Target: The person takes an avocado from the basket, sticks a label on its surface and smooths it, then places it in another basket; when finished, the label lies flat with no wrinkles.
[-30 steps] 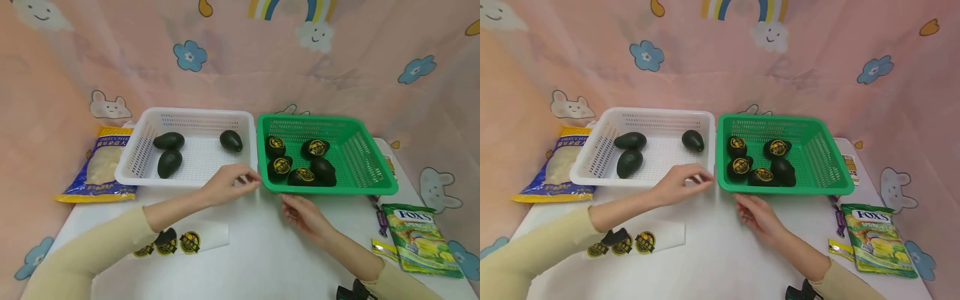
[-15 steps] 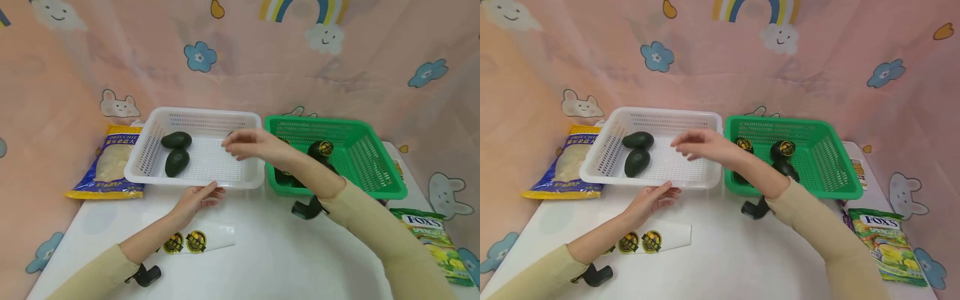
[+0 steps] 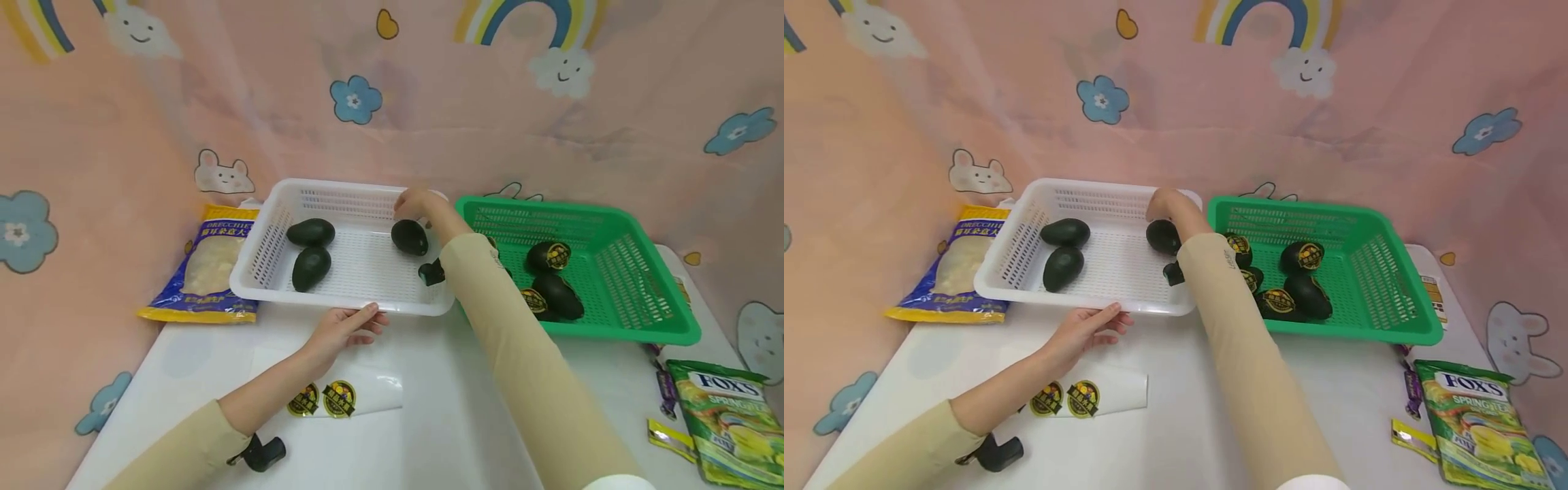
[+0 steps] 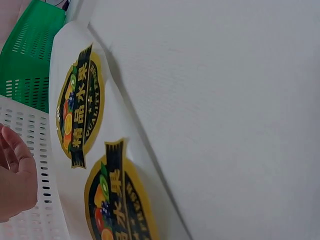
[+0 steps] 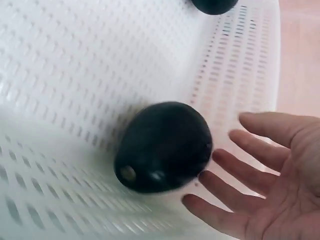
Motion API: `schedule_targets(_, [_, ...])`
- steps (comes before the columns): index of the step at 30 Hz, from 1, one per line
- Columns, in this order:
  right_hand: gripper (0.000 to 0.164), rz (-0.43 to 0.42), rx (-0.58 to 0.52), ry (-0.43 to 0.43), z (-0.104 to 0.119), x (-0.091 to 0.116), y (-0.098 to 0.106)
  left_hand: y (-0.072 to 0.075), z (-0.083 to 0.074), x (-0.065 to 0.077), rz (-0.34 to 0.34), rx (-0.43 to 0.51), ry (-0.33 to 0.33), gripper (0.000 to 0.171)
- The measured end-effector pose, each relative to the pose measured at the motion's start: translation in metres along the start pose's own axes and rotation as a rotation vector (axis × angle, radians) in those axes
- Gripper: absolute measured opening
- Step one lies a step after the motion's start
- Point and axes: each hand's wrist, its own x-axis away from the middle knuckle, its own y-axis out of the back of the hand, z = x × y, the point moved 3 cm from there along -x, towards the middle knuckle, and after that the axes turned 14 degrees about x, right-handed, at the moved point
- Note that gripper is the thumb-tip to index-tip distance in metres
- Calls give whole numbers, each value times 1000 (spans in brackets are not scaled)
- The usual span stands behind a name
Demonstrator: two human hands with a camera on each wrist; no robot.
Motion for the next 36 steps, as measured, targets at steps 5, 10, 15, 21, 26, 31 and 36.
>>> schedule_targets(5, [54, 163, 15, 132, 2, -8, -28, -3, 1, 0, 13, -11, 9, 41])
schedule_targets(10, [63, 326, -49, 292, 16, -10, -54, -5, 2, 1, 19, -23, 19, 42])
schedule_targets(15, [69, 437, -15, 322, 23, -11, -68, -6, 4, -1, 24, -25, 27, 43])
schedule_targets(21, [64, 419, 3, 396, 27, 1, -56, -5, 2, -2, 35, -35, 23, 44])
schedule_targets(26, [61, 313, 28, 579, 28, 34, -32, -1, -1, -1, 27, -46, 17, 44])
schedule_targets(31, [60, 236, 47, 728, 11, 88, -26, 0, -2, -1, 27, -59, 10, 43])
schedule_targets(36, [62, 242, 6, 743, -15, 143, -54, -1, -1, -2, 26, -62, -1, 42])
